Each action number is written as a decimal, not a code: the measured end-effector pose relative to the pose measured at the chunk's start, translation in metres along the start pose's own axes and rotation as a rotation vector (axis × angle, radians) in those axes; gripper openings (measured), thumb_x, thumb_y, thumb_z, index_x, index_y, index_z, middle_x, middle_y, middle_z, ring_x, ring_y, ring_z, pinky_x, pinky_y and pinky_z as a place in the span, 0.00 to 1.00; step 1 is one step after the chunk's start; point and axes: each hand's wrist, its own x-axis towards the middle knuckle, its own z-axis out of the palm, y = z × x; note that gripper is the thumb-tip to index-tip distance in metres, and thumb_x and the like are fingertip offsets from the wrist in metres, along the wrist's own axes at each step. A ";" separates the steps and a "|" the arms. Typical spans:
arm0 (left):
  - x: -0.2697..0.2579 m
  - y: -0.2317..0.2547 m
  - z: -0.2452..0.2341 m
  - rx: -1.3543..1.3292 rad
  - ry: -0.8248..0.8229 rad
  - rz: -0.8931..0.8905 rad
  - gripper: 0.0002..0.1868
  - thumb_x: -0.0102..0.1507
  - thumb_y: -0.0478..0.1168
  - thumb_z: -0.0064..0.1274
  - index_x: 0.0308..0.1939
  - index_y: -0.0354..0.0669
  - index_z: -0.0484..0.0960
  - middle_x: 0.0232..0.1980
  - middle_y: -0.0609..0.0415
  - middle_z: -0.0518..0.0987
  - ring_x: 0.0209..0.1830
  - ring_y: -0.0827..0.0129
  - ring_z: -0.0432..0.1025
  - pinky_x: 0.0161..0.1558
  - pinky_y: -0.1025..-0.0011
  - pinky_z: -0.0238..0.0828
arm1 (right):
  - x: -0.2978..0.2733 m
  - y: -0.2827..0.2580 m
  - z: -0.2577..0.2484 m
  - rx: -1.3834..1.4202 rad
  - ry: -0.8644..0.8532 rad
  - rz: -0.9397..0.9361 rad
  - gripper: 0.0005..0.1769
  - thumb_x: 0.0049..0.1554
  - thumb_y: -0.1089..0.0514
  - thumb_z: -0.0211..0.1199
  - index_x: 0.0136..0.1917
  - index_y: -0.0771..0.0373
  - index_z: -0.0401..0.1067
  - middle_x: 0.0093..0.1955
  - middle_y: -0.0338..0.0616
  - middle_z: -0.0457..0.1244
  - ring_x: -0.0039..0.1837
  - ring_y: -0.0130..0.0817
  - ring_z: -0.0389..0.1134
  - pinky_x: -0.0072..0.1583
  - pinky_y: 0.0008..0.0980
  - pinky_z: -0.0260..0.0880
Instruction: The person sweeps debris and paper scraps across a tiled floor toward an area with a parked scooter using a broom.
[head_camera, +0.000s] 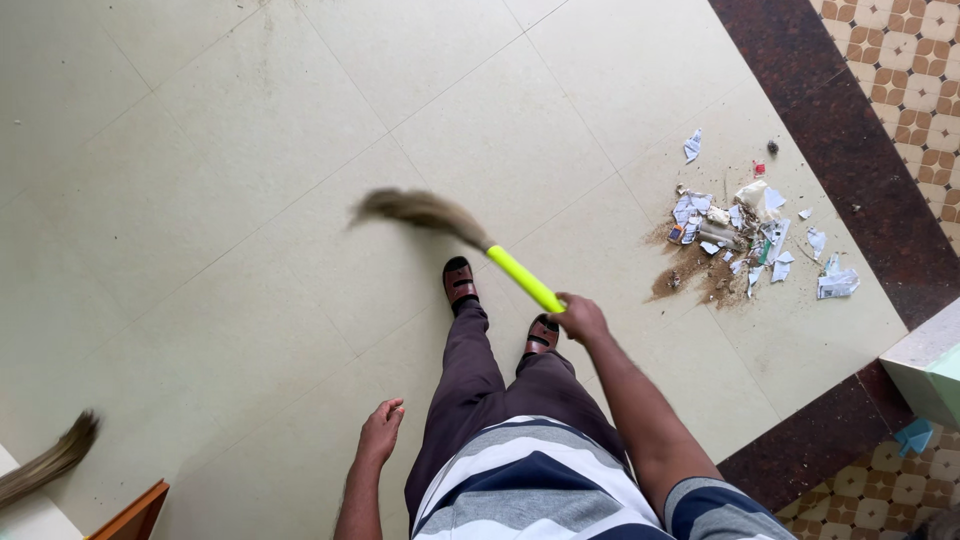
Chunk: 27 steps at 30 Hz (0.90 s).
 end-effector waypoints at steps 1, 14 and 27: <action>0.000 -0.002 -0.008 0.014 -0.006 -0.018 0.23 0.67 0.49 0.49 0.64 0.50 0.79 0.61 0.51 0.83 0.61 0.62 0.77 0.62 0.65 0.71 | 0.008 0.009 -0.006 0.117 0.030 0.096 0.38 0.54 0.46 0.72 0.76 0.44 0.64 0.48 0.43 0.72 0.36 0.33 0.73 0.43 0.34 0.78; 0.064 0.048 -0.086 0.133 -0.054 0.049 0.21 0.67 0.50 0.50 0.62 0.51 0.81 0.60 0.50 0.85 0.61 0.62 0.79 0.62 0.65 0.72 | 0.012 0.048 -0.124 0.824 0.500 0.404 0.34 0.55 0.57 0.71 0.74 0.58 0.68 0.41 0.49 0.69 0.31 0.33 0.69 0.32 0.34 0.72; 0.116 0.119 -0.073 0.280 -0.210 0.134 0.22 0.68 0.50 0.49 0.64 0.53 0.79 0.62 0.53 0.83 0.62 0.62 0.77 0.62 0.64 0.72 | -0.112 -0.073 -0.052 0.139 0.228 -0.077 0.40 0.53 0.45 0.70 0.76 0.47 0.62 0.56 0.55 0.70 0.56 0.48 0.73 0.60 0.45 0.72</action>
